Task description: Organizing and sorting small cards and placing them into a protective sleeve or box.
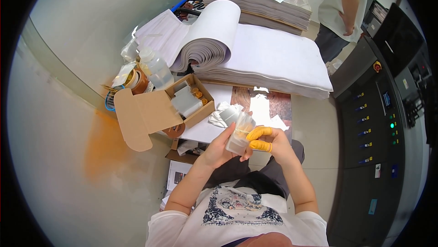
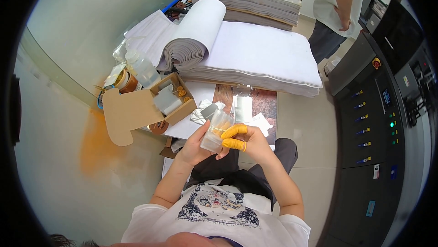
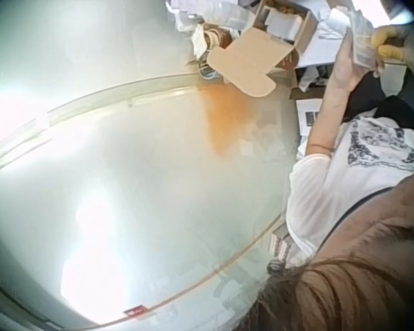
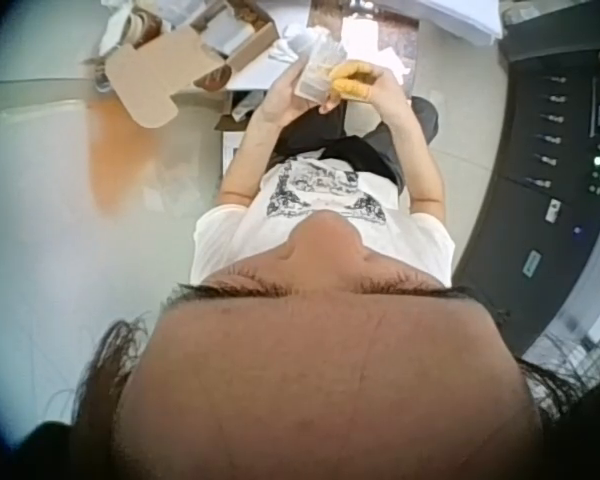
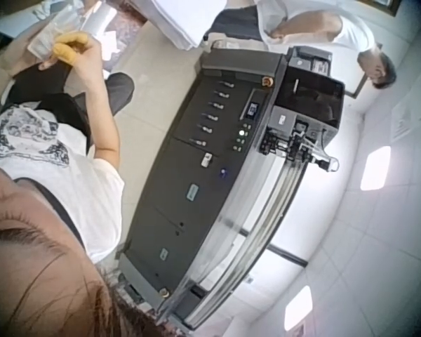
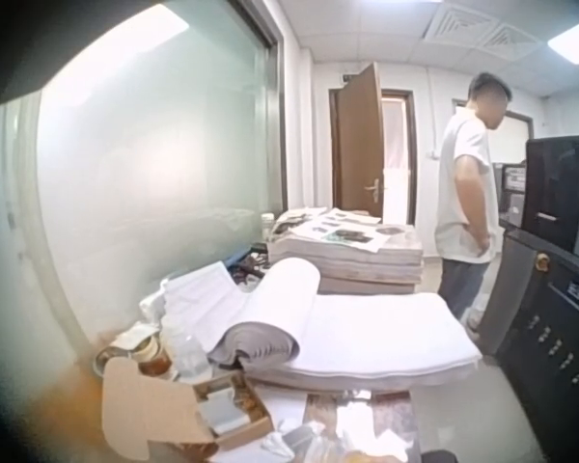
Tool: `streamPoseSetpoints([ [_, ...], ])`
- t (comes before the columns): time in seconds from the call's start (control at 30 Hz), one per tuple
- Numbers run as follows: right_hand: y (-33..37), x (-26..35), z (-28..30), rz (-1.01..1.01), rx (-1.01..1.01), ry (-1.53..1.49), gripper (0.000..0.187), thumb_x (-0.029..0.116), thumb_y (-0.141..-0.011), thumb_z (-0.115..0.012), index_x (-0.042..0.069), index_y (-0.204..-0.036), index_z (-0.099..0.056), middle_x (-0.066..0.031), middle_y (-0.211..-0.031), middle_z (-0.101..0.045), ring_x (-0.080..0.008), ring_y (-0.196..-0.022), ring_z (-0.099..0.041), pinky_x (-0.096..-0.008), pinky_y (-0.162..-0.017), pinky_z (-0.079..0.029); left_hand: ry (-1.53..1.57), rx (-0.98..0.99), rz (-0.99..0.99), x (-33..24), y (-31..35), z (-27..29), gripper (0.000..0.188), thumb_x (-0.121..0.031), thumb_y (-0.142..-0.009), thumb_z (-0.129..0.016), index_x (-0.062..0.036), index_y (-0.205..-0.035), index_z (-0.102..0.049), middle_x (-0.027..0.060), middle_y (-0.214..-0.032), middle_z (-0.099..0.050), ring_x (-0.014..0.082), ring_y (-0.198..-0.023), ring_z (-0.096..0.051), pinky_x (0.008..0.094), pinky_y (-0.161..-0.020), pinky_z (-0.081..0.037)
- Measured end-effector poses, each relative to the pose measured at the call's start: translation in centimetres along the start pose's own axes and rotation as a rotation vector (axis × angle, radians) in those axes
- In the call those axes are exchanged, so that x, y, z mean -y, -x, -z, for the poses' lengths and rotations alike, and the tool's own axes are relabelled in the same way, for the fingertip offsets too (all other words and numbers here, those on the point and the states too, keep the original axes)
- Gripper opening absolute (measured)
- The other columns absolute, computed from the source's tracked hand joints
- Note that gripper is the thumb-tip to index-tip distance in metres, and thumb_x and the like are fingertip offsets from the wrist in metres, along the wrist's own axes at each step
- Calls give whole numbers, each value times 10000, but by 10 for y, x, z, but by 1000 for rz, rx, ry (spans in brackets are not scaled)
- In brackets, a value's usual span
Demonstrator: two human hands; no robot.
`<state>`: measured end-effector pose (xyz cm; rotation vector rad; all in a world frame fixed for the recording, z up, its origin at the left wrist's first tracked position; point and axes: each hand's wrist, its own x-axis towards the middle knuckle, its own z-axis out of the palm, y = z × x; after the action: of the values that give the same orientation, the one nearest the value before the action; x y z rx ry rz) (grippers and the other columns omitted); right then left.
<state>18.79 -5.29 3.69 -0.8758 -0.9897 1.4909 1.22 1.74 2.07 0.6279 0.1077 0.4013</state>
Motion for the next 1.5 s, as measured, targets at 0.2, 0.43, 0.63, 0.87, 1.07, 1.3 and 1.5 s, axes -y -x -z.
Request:
streamPoseSetpoints([
  [0.2, -1, -2, 1, -30, -40, 36, 209, 82, -788, -697, 0, -968, -631, -55, -913, -637, -162, -816, -629, -321, -782, -507, -12, -50, 16, -3, 1, -5, 527, -447, -981, -204, -162, -1424, -208, 73, -968, -557, 194, -712, -575, 289, -594, -467],
  [0.43, 0, -1, -10, -40, -187, 259, 182, 89, -820, -675, -6, -964, -617, -47, -844, -641, -134, -720, -619, -268, -661, -504, -20, -233, -3, -3, -2, -17, 552, -484, -962, -243, -57, -1263, -423, 115, -1031, -571, 225, -778, -583, 323, -615, -473],
  [0.63, 5, -1, -17, 412, -296, 892, 205, 66, -747, -706, 12, -922, -615, -87, -887, -629, -178, -731, -610, -277, -618, -484, -69, -160, -9, -9, -5, -1, 444, -390, -976, -321, -123, -1331, -328, 94, -1102, -574, 113, -772, -554, 211, -547, -415],
  [0.87, 24, -5, -28, 1014, -340, 1214, 273, 4, -610, -700, 52, -870, -632, -60, -871, -613, -245, -738, -594, -326, -605, -472, -591, -318, -151, -31, -21, -41, 404, -298, -955, -400, -95, -1303, -356, 40, -1063, -552, 92, -871, -533, 190, -685, -429],
  [1.07, 43, -7, -35, 1020, -228, 1115, 249, -4, -641, -676, 60, -876, -624, -61, -866, -611, -239, -713, -586, -327, -605, -466, -979, -528, -462, -32, -53, -3, 328, -226, -939, -456, -87, -1236, -433, 109, -1221, -390, 176, -1072, -460, 272, -892, -376],
  [1.3, 51, -18, -18, 588, -458, 533, 111, 72, -839, -639, 15, -914, -580, -61, -854, -594, -165, -771, -558, -261, -719, -437, -2113, -554, -674, -67, -62, -30, 403, -95, -825, -584, -105, -1213, -474, 127, -1268, -373, 279, -1131, -420, 390, -947, -316],
  [1.5, 50, -19, -7, 477, -609, -23, 183, 149, -888, -598, 34, -1024, -553, -14, -891, -574, -91, -784, -514, -231, -737, -395, -2543, -463, -479, -66, -69, -11, 520, -59, -769, -621, -109, -1255, -445, 133, -1312, -339, 326, -1212, -325, 473, -1009, -221],
])
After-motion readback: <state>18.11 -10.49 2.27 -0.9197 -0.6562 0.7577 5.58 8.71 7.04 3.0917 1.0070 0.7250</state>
